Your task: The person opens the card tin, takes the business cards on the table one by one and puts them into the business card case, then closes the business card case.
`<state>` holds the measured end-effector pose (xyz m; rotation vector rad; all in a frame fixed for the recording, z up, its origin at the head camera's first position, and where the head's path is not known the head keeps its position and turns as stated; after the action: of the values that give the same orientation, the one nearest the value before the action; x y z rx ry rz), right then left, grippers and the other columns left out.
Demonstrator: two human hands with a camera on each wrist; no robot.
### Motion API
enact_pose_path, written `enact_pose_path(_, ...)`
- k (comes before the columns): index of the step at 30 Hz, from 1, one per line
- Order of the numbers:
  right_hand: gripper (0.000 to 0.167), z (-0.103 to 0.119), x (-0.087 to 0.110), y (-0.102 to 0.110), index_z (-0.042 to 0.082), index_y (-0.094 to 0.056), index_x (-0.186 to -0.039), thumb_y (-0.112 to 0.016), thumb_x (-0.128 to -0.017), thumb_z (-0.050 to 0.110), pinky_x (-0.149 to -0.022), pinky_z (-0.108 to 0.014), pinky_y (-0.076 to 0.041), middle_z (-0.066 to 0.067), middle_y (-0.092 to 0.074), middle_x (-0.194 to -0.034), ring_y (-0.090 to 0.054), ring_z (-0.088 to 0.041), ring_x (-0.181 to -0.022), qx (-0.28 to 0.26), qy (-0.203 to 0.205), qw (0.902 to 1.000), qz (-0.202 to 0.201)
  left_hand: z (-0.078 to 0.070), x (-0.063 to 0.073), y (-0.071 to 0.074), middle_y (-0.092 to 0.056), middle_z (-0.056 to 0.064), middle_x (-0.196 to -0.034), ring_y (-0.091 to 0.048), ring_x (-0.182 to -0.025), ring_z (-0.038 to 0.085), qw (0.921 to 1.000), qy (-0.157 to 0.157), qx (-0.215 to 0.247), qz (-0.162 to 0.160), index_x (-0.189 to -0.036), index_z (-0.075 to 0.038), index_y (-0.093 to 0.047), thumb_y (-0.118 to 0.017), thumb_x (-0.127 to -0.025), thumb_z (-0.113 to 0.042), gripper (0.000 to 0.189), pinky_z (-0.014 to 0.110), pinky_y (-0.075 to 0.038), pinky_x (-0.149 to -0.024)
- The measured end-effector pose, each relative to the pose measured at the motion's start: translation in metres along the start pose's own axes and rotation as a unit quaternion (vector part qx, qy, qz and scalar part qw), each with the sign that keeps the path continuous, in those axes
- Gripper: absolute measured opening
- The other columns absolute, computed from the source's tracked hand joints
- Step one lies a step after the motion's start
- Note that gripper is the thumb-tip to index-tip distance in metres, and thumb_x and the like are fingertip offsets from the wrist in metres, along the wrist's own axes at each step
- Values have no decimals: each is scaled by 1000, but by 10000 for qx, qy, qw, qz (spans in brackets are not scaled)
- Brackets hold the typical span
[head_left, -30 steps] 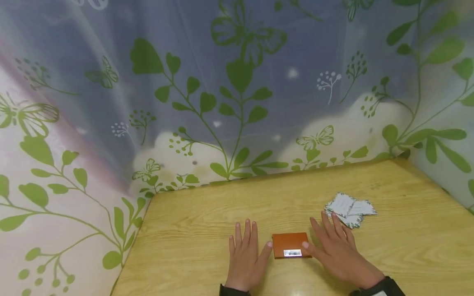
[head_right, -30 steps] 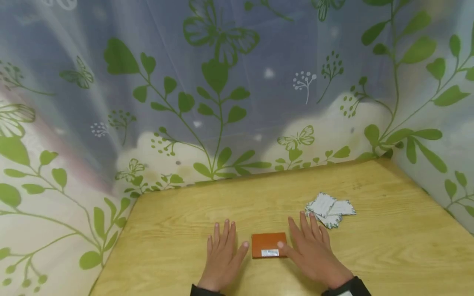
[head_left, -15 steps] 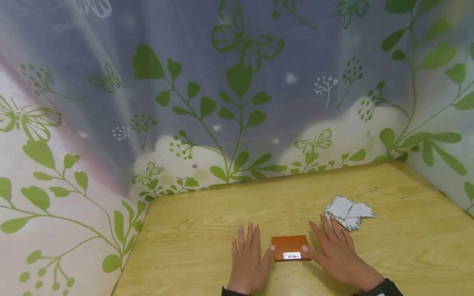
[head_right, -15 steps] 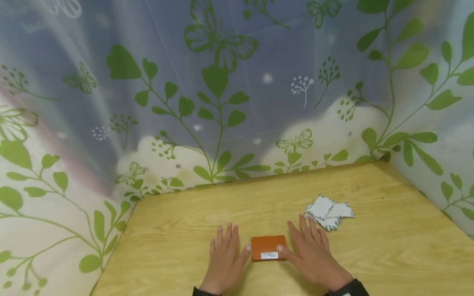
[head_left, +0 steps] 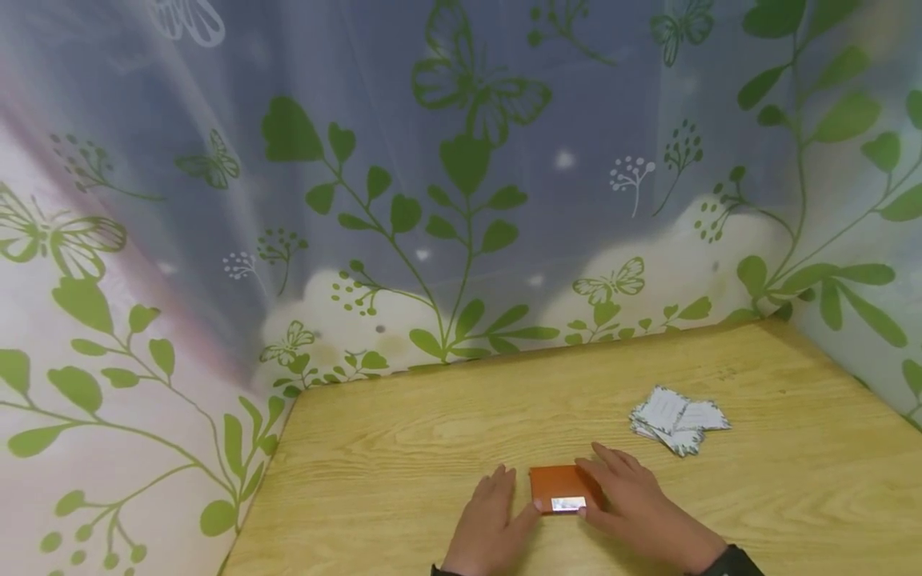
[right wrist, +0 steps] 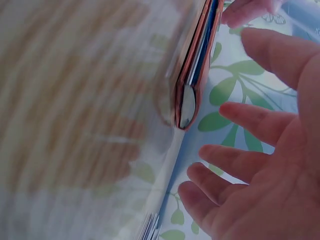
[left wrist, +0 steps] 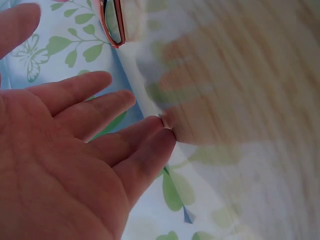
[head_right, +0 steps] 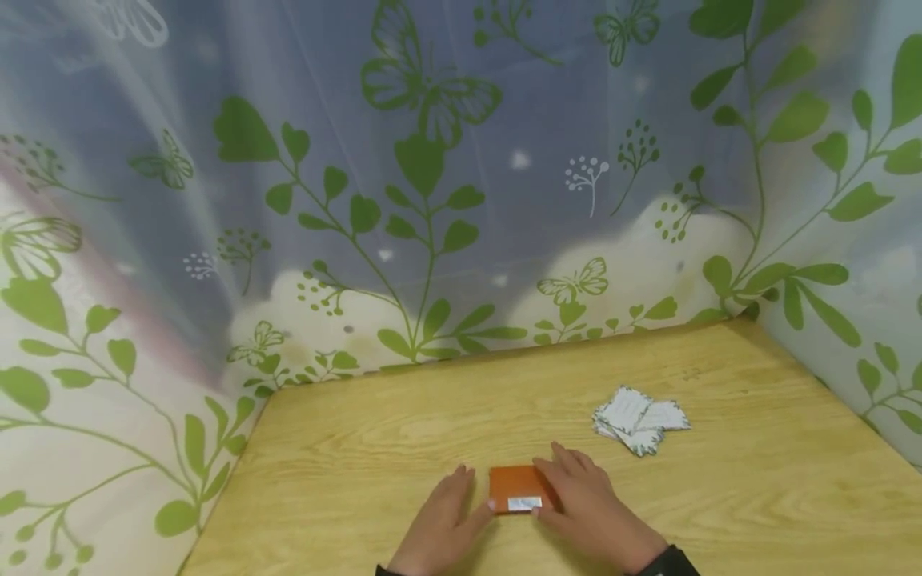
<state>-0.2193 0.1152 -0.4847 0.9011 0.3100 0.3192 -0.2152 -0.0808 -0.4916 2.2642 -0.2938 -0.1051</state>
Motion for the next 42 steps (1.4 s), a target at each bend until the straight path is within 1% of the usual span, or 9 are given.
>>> enact_pose_path(4, 66, 3, 0, -4, 0, -58, -142, -81, -90, 34, -102, -73, -37, -33, -45, -151, -42, -53, -135, -3, 65, 9999, 112, 2, 1, -1, -56, 25, -143, -47, -137, 47, 10000, -21, -42, -21, -137, 4, -61, -65, -99, -49, 66, 65, -39, -109)
enact_pose_path(8, 64, 4, -1, -6, 1, -59, -142, -83, -89, 30, -104, -70, -38, -32, -48, -148, -44, -52, -134, 56, 136, 9997, 182, -2, 2, 3, -63, 16, -129, -56, -126, 38, 9994, -206, -165, -208, -130, 0, -66, -75, -93, -40, 55, 57, -46, -105)
enact_pose_path(13, 57, 7, -5, -6, 2, -63, -136, -84, -89, 27, -98, -60, -48, -25, -56, -138, -53, -44, -124, 262, 428, 9984, 252, -7, 2, 4, -65, 10, -121, -59, -116, 32, 9980, -398, -381, -319, -130, -4, -68, -82, -86, -37, 57, 51, -50, -99)
enact_pose_path(16, 53, 9, -7, -7, 4, -65, -133, -85, -88, 22, -93, -55, -51, -21, -58, -133, -55, -39, -118, 346, 524, 9977, 258, -6, 0, 1, -64, 11, -121, -58, -114, 30, 9978, -366, -498, -243, -132, -5, -67, -84, -85, -38, 60, 50, -50, -98)
enact_pose_path(20, 51, 11, -8, -6, 4, -67, -130, -86, -85, 15, -92, -53, -53, -19, -60, -130, -57, -38, -116, 488, 629, 9967, 152, -6, -1, -2, -63, 11, -120, -55, -110, 28, 9967, -316, -731, -141, -135, -5, -66, -85, -84, -40, 64, 47, -50, -96)
enact_pose_path(24, 49, 10, -11, -6, 5, -68, -127, -88, -83, 15, -92, -53, -53, -18, -62, -126, -59, -38, -113, 653, 714, 9952, 109, -8, -3, -4, -61, 11, -119, -53, -107, 26, 9939, -358, -1039, -126, -138, -5, -63, -84, -85, -40, 67, 44, -50, -93)
enact_pose_path(28, 46, 8, -14, -5, 7, -71, -124, -88, -82, 17, -92, -54, -53, -17, -64, -124, -60, -39, -113, 700, 628, 9955, 122, -11, -6, -5, -60, 11, -117, -51, -102, 24, 9910, -449, -1248, -186, -140, -6, -61, -85, -84, -39, 70, 39, -49, -88)
enact_pose_path(35, 44, 9, -14, -6, 7, -72, -122, -88, -82, 15, -93, -55, -53, -18, -65, -123, -61, -39, -112, 619, 537, 9965, 155, -16, -10, -8, -52, 2, -99, -41, -88, 18, 9850, -533, -1625, -208, -139, -13, -64, -87, -80, -41, 70, 30, -41, -75)
enact_pose_path(42, 43, 14, -15, -5, 6, -73, -120, -89, -81, 13, -94, -55, -53, -17, -68, -121, -62, -39, -111, 802, 640, 9947, 56, -16, -12, -8, -46, 3, -99, -37, -87, 19, 9858, -444, -1602, -242, -147, -14, -58, -84, -83, -38, 74, 29, -36, -70)
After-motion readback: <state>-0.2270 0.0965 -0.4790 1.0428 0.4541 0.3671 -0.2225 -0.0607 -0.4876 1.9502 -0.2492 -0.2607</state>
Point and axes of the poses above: each hand's wrist, its own x-axis away from the middle knuckle, its own y-axis out of the back of the hand, z = x × y, the point moved 8 cm from there along -x, towards the middle knuckle
